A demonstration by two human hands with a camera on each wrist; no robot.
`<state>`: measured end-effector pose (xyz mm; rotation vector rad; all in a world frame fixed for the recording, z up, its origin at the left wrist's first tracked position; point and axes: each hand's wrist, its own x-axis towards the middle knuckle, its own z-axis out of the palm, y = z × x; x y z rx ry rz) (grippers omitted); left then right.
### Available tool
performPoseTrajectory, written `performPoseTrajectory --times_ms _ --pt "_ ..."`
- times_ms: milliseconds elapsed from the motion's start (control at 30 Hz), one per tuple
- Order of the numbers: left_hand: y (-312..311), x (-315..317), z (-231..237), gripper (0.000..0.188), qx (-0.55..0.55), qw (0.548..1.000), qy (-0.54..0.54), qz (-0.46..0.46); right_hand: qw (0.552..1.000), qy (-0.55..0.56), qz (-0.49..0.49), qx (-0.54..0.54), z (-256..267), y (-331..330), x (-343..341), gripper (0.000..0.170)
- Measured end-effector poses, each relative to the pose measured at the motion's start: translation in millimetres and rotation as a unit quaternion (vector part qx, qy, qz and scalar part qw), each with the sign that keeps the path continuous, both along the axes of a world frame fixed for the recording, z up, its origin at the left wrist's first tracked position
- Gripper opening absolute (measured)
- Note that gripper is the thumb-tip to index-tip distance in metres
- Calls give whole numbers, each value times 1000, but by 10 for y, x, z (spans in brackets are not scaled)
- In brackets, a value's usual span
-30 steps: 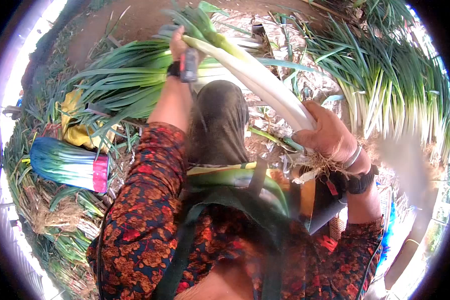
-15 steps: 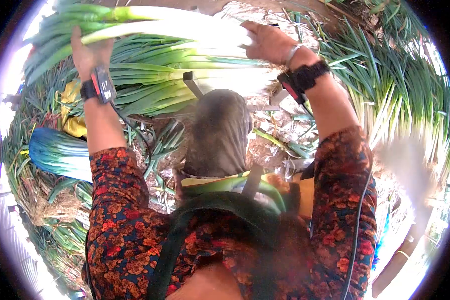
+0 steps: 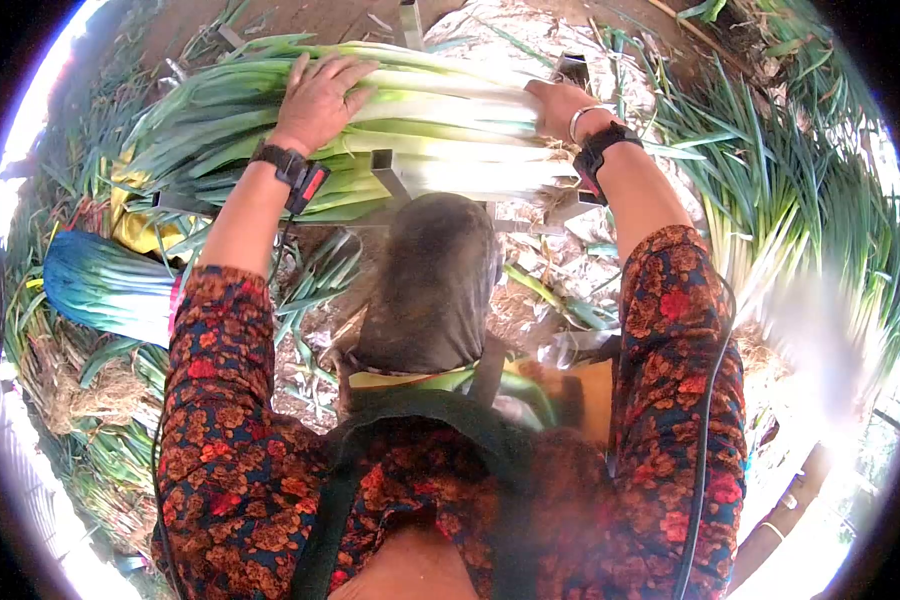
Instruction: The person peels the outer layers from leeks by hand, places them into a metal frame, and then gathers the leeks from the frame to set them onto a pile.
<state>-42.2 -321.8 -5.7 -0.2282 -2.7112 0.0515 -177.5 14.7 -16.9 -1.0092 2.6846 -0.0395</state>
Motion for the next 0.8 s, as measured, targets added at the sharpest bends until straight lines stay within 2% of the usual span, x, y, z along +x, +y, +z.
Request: performPoseTrajectory --times_ms 33,100,167,233,333,433,467,600,633,700,800 --pt "15 -50 -84 38 -10 998 -52 23 1000 -17 -9 6 -22 39 -19 63" --pt "31 -145 -166 34 -2 996 -79 37 998 -51 -29 16 -37 105 -39 68" --pt "83 -181 -179 34 3 991 -125 49 990 -62 -42 -120 41 268 -13 63" --pt "70 -232 -198 34 11 990 -131 49 988 -40 -106 -105 89 405 -7 60" --pt "26 -258 -231 34 22 990 -133 43 988 -2 -154 -29 -31 577 3 56" --pt "-31 -279 -274 35 21 991 -125 42 996 44 -70 -21 -69 661 139 51" --pt "-46 -306 -283 36 18 992 -120 40 998 54 -30 9 -21 720 180 44" --pt "-117 -381 -244 36 35 992 -123 21 996 4 -64 54 440 872 281 38" --pt "-111 -390 -192 36 49 989 -135 19 998 52 -25 -28 585 1003 341 38" --pt "-107 -400 -114 38 76 984 -160 15 993 31 -96 59 995 1116 392 38" --pt "-118 -411 -239 39 69 987 -143 15 984 104 -145 22 1130 1994 156 31"
